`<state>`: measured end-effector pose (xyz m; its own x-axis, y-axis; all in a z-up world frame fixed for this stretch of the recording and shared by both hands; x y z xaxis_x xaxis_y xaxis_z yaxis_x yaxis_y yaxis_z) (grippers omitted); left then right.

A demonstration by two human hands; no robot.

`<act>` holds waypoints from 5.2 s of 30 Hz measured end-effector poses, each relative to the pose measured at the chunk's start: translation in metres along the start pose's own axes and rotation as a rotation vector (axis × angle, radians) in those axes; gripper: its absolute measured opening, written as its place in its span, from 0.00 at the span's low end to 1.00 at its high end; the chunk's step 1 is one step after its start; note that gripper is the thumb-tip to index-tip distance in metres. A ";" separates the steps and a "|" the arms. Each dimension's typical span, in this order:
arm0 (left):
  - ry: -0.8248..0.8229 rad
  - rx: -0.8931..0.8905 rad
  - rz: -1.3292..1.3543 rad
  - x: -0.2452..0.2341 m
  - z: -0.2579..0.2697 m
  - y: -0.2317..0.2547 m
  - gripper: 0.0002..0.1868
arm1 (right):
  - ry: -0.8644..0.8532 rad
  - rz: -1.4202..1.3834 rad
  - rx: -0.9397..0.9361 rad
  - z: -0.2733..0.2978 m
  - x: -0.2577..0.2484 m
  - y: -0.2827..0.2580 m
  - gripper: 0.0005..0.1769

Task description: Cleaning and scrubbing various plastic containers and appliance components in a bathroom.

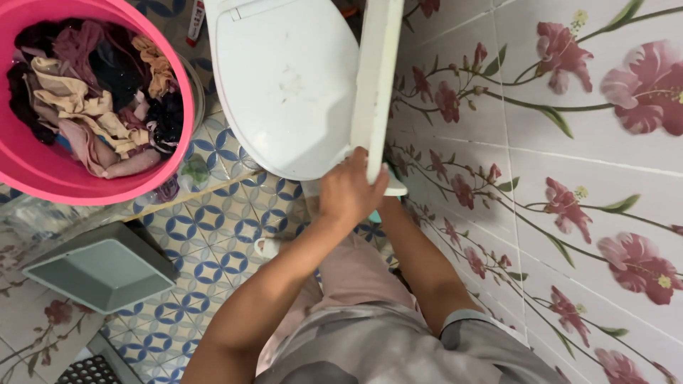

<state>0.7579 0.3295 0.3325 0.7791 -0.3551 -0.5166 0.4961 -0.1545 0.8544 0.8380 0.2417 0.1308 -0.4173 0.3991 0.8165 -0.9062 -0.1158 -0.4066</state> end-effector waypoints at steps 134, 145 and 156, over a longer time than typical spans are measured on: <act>0.121 -0.711 0.246 -0.042 0.067 -0.339 0.30 | -0.196 2.310 -0.847 -0.369 0.094 0.058 0.31; 0.282 -0.775 0.436 -0.024 0.064 -0.335 0.24 | 0.123 2.837 -0.728 -0.333 -0.014 -0.080 0.28; 0.138 -0.710 0.347 -0.006 0.060 -0.306 0.29 | 0.283 2.282 -0.666 -0.347 0.018 0.030 0.21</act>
<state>0.5783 0.3234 0.0772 0.9510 -0.1506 -0.2701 0.3060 0.5839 0.7519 0.8270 0.5617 -0.0086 -0.2494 0.1836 -0.9508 0.9362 -0.2053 -0.2852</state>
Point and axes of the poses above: each hand's wrist, its own z-axis away from the middle knuckle, its own x-axis out of the palm, y = z × x, the point moved 5 cm from there along -z, towards the middle knuckle, and after that the axes turned 6 degrees about z, right-handed, at the moved point
